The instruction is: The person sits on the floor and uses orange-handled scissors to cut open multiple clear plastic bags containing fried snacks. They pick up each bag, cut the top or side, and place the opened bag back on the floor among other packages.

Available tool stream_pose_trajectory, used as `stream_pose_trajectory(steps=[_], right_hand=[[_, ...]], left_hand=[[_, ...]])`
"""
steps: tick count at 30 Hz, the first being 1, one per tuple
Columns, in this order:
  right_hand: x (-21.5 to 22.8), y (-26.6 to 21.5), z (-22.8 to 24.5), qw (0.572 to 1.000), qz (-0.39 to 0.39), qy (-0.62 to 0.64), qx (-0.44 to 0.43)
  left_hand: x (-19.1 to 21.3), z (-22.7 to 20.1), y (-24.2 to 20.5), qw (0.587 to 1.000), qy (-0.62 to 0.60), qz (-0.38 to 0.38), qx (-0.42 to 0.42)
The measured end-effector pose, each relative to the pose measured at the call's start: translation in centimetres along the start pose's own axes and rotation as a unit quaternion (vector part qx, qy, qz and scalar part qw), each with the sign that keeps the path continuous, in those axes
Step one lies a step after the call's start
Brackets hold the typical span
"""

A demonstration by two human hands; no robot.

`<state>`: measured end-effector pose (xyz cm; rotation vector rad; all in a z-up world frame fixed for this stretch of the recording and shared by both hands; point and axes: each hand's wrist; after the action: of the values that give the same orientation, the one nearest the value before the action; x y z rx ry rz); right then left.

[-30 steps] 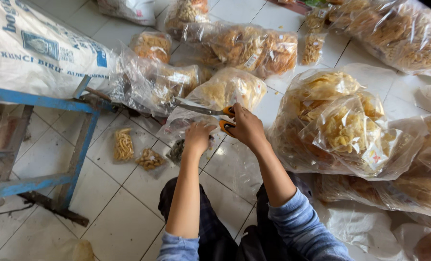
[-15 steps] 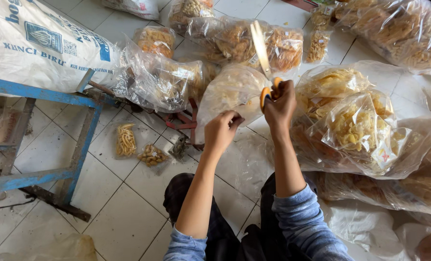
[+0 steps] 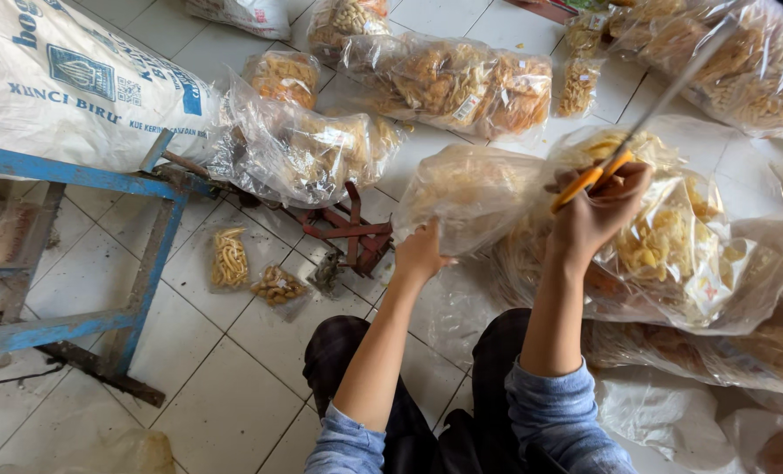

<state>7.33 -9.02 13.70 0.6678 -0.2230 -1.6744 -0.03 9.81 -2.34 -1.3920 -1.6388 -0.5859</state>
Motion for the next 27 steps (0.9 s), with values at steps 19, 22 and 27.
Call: stream_pose_trajectory(steps=[19, 22, 27], right_hand=[[-1.0, -1.8, 2.1, 0.967, 0.149, -0.198, -0.053], [-0.2, -1.6, 3.2, 0.954, 0.153, -0.254, -0.043], [1.9, -0.4, 5.4, 0.956, 0.148, -0.25, -0.051]], left_hand=[[3.8, -3.0, -3.7, 0.97, -0.145, -0.169, -0.095], [3.4, -3.0, -3.5, 0.982, -0.102, -0.113, -0.114], [2.9, -3.3, -2.8, 0.995, -0.037, -0.05, -0.083]])
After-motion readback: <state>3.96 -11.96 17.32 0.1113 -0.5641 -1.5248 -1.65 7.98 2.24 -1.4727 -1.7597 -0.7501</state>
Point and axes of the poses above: each hand's wrist, its own y-axis towards the middle knuckle, its own x-axis out of the back of the hand, z = x × y, and after that the axes turned 5 degrees about -y, right-handed
